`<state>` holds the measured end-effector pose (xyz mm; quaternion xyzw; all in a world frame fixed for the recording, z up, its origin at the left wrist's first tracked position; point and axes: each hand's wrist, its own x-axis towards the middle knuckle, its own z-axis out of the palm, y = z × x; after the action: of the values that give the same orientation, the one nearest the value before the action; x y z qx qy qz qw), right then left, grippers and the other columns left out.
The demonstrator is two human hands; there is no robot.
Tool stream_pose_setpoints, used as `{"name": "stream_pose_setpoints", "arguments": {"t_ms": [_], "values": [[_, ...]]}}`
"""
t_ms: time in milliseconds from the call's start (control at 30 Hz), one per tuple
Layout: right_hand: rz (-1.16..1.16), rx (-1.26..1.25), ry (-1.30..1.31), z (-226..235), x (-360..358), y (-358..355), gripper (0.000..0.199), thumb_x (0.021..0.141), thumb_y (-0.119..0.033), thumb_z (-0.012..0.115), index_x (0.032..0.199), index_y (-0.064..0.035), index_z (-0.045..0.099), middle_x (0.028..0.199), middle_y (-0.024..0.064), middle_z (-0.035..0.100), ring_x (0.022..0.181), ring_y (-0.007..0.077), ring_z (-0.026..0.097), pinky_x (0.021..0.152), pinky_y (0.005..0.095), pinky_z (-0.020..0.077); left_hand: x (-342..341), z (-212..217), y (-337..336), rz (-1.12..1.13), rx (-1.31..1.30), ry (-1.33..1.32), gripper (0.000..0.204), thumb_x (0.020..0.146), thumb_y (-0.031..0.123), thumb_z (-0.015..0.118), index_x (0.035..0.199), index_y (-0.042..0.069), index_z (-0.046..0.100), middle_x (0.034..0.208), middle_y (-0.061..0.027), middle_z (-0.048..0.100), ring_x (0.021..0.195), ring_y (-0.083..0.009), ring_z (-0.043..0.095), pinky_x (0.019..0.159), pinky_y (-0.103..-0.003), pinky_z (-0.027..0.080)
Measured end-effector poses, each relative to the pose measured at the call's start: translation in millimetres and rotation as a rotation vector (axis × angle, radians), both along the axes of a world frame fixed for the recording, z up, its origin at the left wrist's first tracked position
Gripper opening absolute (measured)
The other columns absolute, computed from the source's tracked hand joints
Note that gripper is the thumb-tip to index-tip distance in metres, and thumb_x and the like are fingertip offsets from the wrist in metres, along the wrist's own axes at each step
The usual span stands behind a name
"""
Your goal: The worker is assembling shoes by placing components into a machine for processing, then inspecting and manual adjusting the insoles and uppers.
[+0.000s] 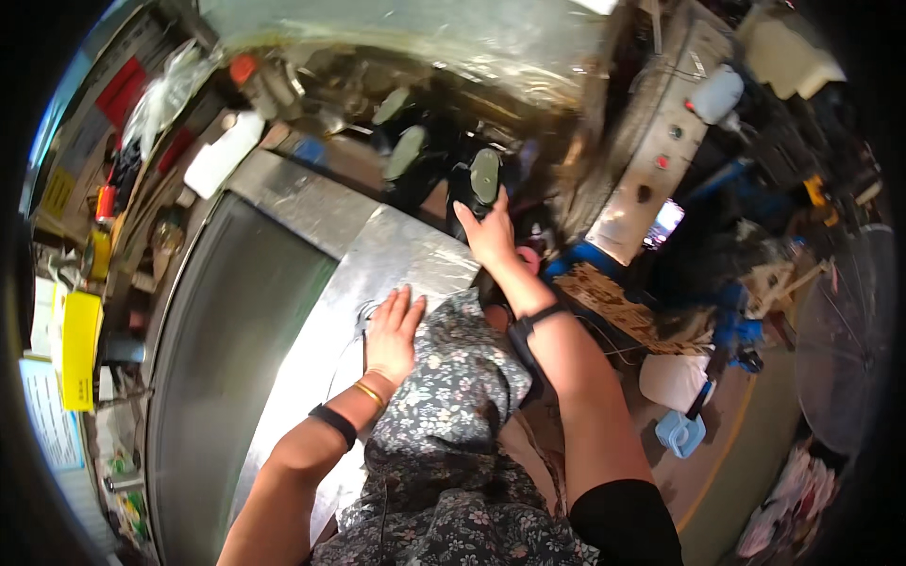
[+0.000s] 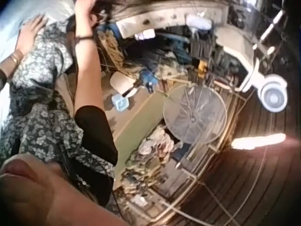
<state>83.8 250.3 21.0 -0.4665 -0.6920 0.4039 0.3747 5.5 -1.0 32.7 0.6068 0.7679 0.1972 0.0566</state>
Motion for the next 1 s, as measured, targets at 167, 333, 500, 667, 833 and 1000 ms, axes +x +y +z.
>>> {"name": "stream_pose_setpoints", "arguments": {"t_ms": [167, 333, 500, 667, 833, 1000], "values": [[0.101, 0.05, -0.345, -28.4, -52.6, 60.7, 0.115, 0.074, -0.039, 0.081, 0.15, 0.0072, 0.008, 0.146, 0.0325, 0.034, 0.134, 0.042, 0.04, 0.109, 0.0394, 0.0371, 10.8, 7.4, 7.0, 0.007, 0.024, -0.033, 0.053, 0.085, 0.007, 0.052, 0.138, 0.013, 0.051, 0.148, -0.0165, 0.042, 0.136, -0.0364, 0.039, 0.109, -0.048, 0.032], [0.312, 0.066, -0.433, -6.0, -17.5, 48.7, 0.093, 0.08, -0.036, 0.075, 0.149, 0.0036, 0.027, 0.15, 0.0291, 0.033, 0.141, 0.0376, 0.034, 0.115, 0.0368, 0.0305, 9.9, -0.2, 2.3, 0.003, 0.04, 0.016, 0.042, 0.093, 0.022, 0.053, 0.134, 0.011, 0.054, 0.143, -0.0169, 0.046, 0.133, -0.0347, 0.042, 0.109, -0.045, 0.032], [0.469, 0.168, -0.253, 56.0, 81.8, -68.0, 0.076, 0.089, -0.035, 0.067, 0.147, 0.0004, 0.032, 0.155, 0.0263, 0.025, 0.143, 0.0399, 0.028, 0.116, 0.0415, 0.0259, 4.3, -15.0, -3.8, 0.032, 0.038, 0.052, 0.043, 0.092, 0.02, 0.054, 0.134, 0.013, 0.055, 0.145, -0.0156, 0.046, 0.134, -0.0337, 0.042, 0.109, -0.045, 0.034], [0.352, 0.541, -0.551, 108.3, 235.5, -127.3, 0.067, 0.087, -0.028, 0.07, 0.142, -0.0025, 0.042, 0.15, 0.0286, 0.033, 0.134, 0.0448, 0.04, 0.11, 0.0454, 0.0352, 3.4, -26.8, 10.5, -0.001, 0.094, 0.057, 0.043, 0.09, 0.016, 0.054, 0.132, 0.012, 0.056, 0.143, -0.0164, 0.049, 0.132, -0.0343, 0.044, 0.108, -0.046, 0.035], [-0.099, 0.28, -0.676, 81.1, 390.9, -148.8, 0.062, 0.087, -0.025, 0.07, 0.138, -0.0004, 0.045, 0.143, 0.0304, 0.04, 0.133, 0.0446, 0.041, 0.11, 0.0455, 0.035, -7.6, -48.9, 9.1, 0.022, 0.088, 0.087, 0.045, 0.089, 0.012, 0.051, 0.134, 0.017, 0.057, 0.146, -0.0129, 0.047, 0.135, -0.0323, 0.043, 0.11, -0.046, 0.033], [-0.417, 0.311, -0.788, 63.9, 444.4, -155.8, 0.066, 0.085, -0.024, 0.071, 0.138, 0.0043, 0.042, 0.137, 0.0296, 0.047, 0.127, 0.0453, 0.045, 0.107, 0.0463, 0.0385, -0.4, -50.8, 14.3, 0.019, 0.063, 0.104, 0.046, 0.09, 0.015, 0.047, 0.135, 0.019, 0.056, 0.148, -0.0101, 0.045, 0.138, -0.0303, 0.04, 0.111, -0.045, 0.032]]}}
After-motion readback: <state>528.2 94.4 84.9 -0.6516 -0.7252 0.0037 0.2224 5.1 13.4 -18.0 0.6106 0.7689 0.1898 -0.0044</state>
